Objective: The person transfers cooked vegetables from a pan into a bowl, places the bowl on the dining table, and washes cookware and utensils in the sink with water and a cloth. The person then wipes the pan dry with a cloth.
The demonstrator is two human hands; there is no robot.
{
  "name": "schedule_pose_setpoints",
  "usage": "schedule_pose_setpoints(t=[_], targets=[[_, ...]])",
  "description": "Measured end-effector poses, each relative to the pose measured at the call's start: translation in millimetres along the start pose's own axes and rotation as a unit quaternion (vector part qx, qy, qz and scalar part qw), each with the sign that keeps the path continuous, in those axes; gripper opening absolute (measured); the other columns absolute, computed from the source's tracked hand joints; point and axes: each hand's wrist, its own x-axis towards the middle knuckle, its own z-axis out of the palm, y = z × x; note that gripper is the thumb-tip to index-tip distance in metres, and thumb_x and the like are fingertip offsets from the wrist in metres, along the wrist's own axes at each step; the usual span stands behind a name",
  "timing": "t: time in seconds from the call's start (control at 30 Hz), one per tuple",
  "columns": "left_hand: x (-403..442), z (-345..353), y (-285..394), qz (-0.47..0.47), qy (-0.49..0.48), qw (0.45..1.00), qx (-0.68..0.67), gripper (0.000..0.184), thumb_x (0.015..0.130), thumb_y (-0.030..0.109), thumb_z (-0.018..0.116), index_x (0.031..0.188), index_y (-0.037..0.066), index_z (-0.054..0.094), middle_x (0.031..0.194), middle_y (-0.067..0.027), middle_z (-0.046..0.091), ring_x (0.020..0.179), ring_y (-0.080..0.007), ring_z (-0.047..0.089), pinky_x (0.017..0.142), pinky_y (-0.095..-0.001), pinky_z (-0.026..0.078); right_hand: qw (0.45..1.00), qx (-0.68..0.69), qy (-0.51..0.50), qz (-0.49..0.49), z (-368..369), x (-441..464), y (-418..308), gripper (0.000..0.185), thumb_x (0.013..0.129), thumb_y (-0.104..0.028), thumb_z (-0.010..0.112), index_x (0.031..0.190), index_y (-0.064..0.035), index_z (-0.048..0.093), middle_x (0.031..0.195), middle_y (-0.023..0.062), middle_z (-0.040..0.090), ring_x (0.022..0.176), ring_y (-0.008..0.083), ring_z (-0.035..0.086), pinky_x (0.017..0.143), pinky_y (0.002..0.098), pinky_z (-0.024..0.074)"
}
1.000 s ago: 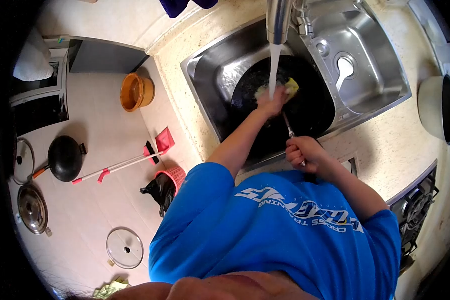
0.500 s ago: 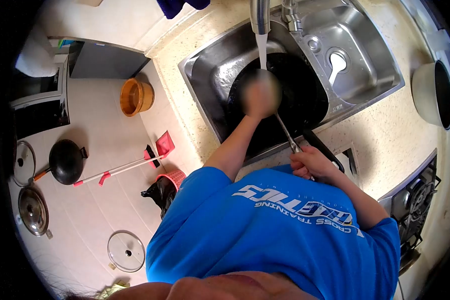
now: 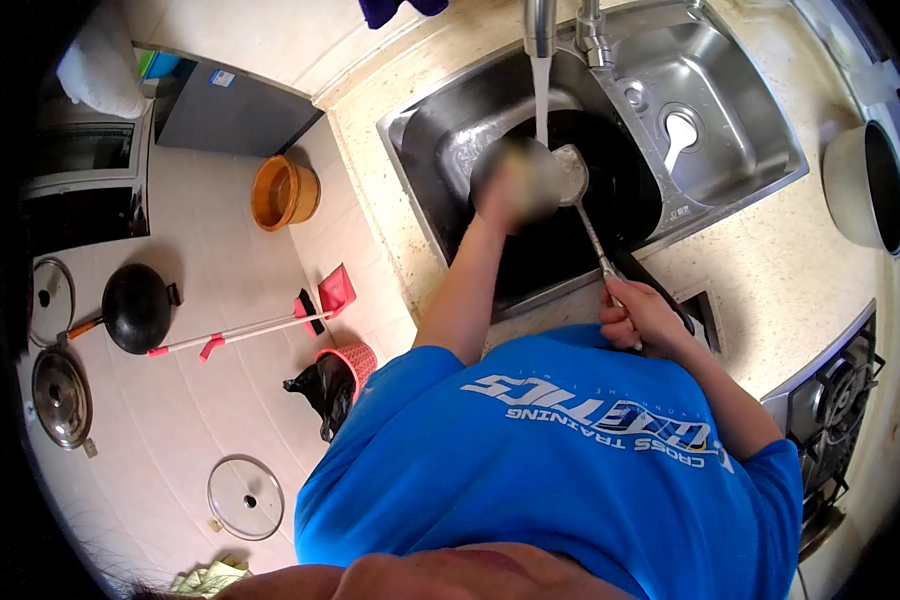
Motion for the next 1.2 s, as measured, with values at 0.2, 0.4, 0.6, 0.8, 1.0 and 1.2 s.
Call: schedule_pose_setpoints(t=[0.2,0.4,0.6,0.8,1.0,1.2], targets=[[-13.4,33.1,19.8,-0.057,-0.032,0.955,-0.291,0.015,0.085,0.026,0.048,0.087,0.011,0.051,0.073,0.0017,0.049,0.062,-0.0096,0.047,0.052,-0.0229,0.039,0.999,0.009,-0.038,0.037,11.7,28.6,4.7,0.022,0.091,-0.023,0.040,0.073,-0.0122,0.033,0.054,-0.0049,0.029,0.041,0.0036,0.027,0.035,0.0173,0.0206],[-37.2,76.4,67.5,-0.068,-0.072,0.944,-0.313,0.014,0.088,0.026,0.045,0.083,0.014,0.050,0.072,0.0065,0.045,0.063,-0.0050,0.043,0.053,-0.0195,0.038,0.999,-0.025,0.024,0.017,31.0,37.6,11.1,0.022,0.090,-0.020,0.040,0.070,-0.0130,0.035,0.051,-0.0060,0.032,0.040,0.0023,0.030,0.033,0.0149,0.0218],[-53.0,85.9,87.5,-0.032,-0.054,0.954,-0.293,0.021,0.089,0.028,0.042,0.073,0.015,0.046,0.063,0.0044,0.042,0.054,-0.0094,0.042,0.045,-0.0241,0.036,0.999,0.000,-0.025,0.035,30.4,34.4,2.3,0.022,0.089,-0.019,0.043,0.070,-0.0135,0.032,0.053,-0.0044,0.030,0.041,0.0039,0.028,0.034,0.0172,0.0205],[-55.8,90.1,93.6,0.162,0.049,0.905,0.390,0.019,0.092,0.026,0.036,0.088,0.013,0.048,0.075,0.0012,0.049,0.062,-0.0112,0.047,0.052,-0.0265,0.042,0.996,-0.065,0.057,-0.026,42.3,29.2,12.1,0.023,0.090,-0.020,0.040,0.069,-0.0135,0.035,0.052,-0.0061,0.032,0.040,0.0020,0.028,0.033,0.0155,0.0195],[-65.7,87.2,62.4,-0.255,0.072,0.888,-0.376,0.038,0.092,0.034,0.036,0.113,0.005,0.048,0.101,-0.0132,0.058,0.088,-0.0300,0.058,0.075,-0.0471,0.048,0.999,-0.014,0.035,-0.011,33.0,38.8,8.2,0.020,0.089,-0.021,0.041,0.071,-0.0131,0.037,0.052,-0.0058,0.032,0.040,0.0031,0.028,0.033,0.0159,0.0185],[-80.1,101.1,62.7,-0.269,0.004,0.908,-0.323,0.037,0.091,0.033,0.038,0.109,0.004,0.050,0.100,-0.0125,0.059,0.085,-0.0260,0.060,0.069,-0.0405,0.050,0.999,-0.009,0.034,0.023,17.1,59.8,5.5,0.021,0.087,-0.019,0.045,0.068,-0.0121,0.037,0.051,-0.0060,0.031,0.038,0.0020,0.025,0.031,0.0156,0.0180]])
